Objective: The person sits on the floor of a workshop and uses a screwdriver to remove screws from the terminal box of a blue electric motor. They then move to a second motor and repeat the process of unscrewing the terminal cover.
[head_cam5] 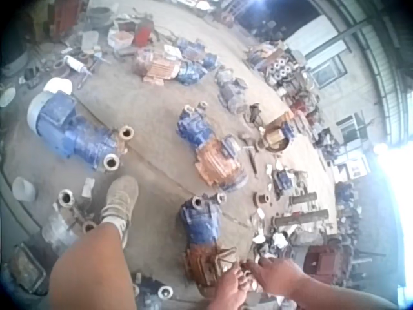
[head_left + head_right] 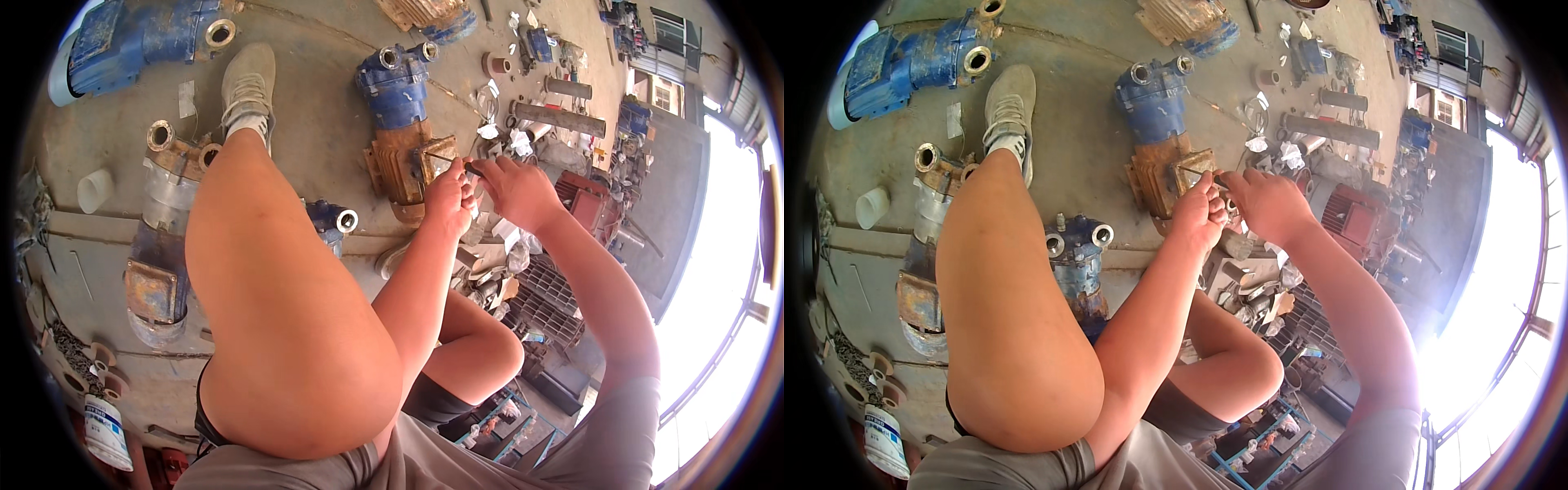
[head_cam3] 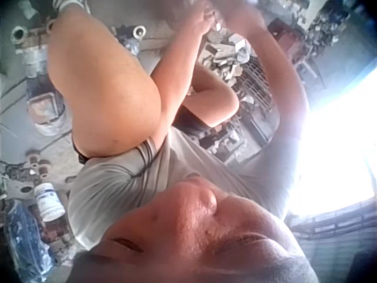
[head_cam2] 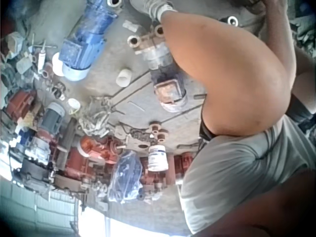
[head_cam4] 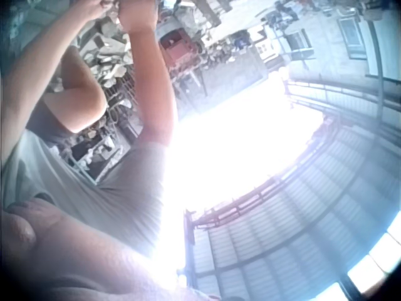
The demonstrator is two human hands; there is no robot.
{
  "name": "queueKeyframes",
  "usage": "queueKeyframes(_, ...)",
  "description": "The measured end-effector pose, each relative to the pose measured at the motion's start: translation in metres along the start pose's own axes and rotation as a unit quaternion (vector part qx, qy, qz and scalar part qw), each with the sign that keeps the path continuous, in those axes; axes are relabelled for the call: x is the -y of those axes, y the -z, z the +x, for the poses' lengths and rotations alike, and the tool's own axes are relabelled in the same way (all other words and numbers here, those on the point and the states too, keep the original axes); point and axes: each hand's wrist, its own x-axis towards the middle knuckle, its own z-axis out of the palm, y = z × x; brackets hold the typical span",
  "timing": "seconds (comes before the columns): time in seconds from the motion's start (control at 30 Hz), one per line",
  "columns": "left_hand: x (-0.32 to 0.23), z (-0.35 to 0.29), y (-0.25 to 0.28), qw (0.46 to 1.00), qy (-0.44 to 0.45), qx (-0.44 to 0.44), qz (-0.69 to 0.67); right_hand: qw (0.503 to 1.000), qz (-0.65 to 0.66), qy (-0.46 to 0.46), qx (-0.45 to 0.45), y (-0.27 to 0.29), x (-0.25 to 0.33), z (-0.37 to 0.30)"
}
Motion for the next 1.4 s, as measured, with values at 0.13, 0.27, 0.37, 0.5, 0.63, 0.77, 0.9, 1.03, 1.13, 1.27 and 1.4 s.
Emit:
queueKeyframes(0.13,0.006,-0.001,-0.003,1.000,0.021,-0.007,0.002,0.877,0.366,-0.287,0.120,-0.012,-0.002,0.008)
queueKeyframes(0.27,-0.003,0.003,0.001,1.000,-0.002,-0.005,-0.007,0.979,0.163,-0.100,-0.072,0.013,0.010,0.013)
queueKeyframes(0.37,0.003,0.003,0.000,1.000,0.008,-0.008,-0.007,0.987,0.004,0.047,-0.155,-0.010,-0.004,0.001)
queueKeyframes(0.5,0.007,0.000,-0.005,0.999,0.022,-0.033,-0.020,0.951,0.233,-0.186,0.080,-0.030,-0.018,0.012)
queueKeyframes(0.63,-0.004,0.009,0.003,0.999,-0.021,-0.007,-0.025,0.963,0.212,-0.167,0.019,0.025,0.015,0.024)
queueKeyframes(0.77,0.007,0.005,0.002,0.999,-0.007,-0.026,-0.017,0.997,0.006,-0.068,0.047,0.013,0.005,0.016)
queueKeyframes(0.9,0.008,0.000,0.002,0.999,-0.011,-0.033,-0.014,0.964,0.138,-0.222,0.042,0.004,0.008,0.018)
queueKeyframes(1.03,0.004,0.001,-0.003,0.998,-0.026,-0.059,-0.022,0.999,0.011,-0.037,-0.030,0.012,0.016,0.009)
queueKeyframes(1.13,0.007,0.000,-0.004,0.997,-0.035,-0.062,-0.013,0.996,0.057,-0.052,0.040,-0.010,0.005,0.010)
queueKeyframes(1.27,0.019,-0.014,0.001,0.988,-0.074,-0.103,0.091,0.837,0.430,-0.299,0.155,-0.006,-0.001,0.022)
queueKeyframes(1.4,0.045,0.029,0.057,0.924,-0.262,-0.113,0.255,0.970,0.187,-0.153,-0.003,0.025,0.034,0.027)
